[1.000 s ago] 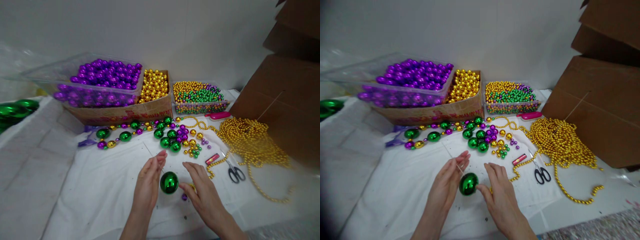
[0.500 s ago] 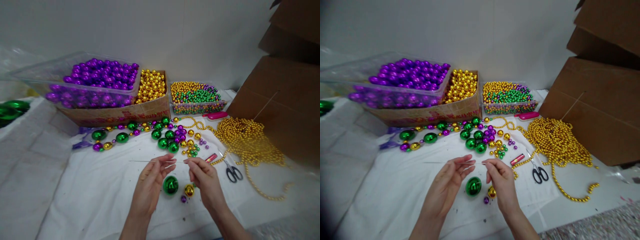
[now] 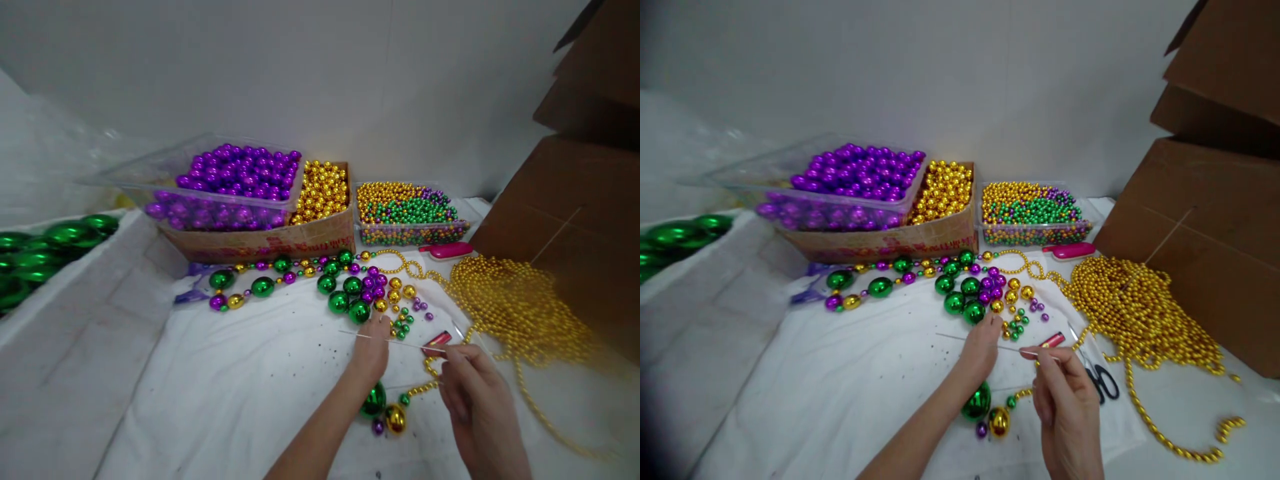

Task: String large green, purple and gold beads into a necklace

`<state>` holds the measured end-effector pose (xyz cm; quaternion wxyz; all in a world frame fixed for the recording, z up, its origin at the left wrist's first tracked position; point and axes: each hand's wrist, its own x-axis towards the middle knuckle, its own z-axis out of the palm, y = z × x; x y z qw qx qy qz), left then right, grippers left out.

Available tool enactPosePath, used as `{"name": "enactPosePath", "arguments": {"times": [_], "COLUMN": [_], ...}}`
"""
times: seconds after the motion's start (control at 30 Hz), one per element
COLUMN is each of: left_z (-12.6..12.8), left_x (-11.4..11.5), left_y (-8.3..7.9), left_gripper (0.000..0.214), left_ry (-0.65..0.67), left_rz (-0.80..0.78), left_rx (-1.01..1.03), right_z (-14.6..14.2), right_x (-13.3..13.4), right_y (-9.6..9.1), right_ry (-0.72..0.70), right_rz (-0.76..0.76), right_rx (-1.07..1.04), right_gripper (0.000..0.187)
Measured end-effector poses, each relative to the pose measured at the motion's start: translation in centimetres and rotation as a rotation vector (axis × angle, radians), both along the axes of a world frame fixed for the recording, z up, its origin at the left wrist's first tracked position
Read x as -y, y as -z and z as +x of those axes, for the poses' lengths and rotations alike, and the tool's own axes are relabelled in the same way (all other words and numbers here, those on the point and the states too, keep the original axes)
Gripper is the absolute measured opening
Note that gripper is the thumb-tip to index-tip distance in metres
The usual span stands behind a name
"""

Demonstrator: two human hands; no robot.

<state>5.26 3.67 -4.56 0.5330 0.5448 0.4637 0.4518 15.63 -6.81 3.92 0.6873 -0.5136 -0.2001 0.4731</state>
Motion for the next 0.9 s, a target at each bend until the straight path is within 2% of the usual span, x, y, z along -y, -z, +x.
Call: {"name": "enactPosePath", "arguments": {"times": [0.07,0.17,0.23,0.33,0.4,0.5,0.63,0.9], "left_z": [-1.2,-3.8,-5.6,-7.5,-8.1,-8.3,-8.1,-8.3], "left_x": [0.6,1.9,2.8,3.8,4.2,4.6,5.0,5.5], "left_y": [-0.7,-2.0,-2.7,-3.0,-2.7,-2.3,-1.9,-1.9], "left_gripper": [0.023,0.010,0.012,0.015,0.015,0.012,0.008,0.005], "left_ry": [0.046,0.093,0.049,-0.061,-0.108,-0.130,-0.123,-0.134], "left_rz": [-0.043,-0.293,-0.490,-0.654,-0.697,-0.728,-0.731,-0.739], "left_rx": [0.011,0.211,0.454,0.731,0.811,0.847,0.855,0.877], "right_z": [0.7,1.2,0.9,-0.3,-1.2,-2.1,-2.6,-2.8], "right_x": [0.0,0.3,0.8,1.6,2.1,2.5,2.9,3.3], "right_y": [0.3,0.5,0.3,-0.3,-0.9,-1.4,-1.3,-1.5], "right_ry": [0.043,0.102,0.140,0.213,0.245,0.218,0.190,0.148], "right_rz": [-0.017,-0.020,-0.003,0.024,0.034,0.064,0.114,0.100], "right_rx": [0.023,0.102,0.220,0.521,0.715,0.848,0.870,0.948], "right_gripper": [0.025,0.026,0.026,0.021,0.017,0.014,0.012,0.011]}}
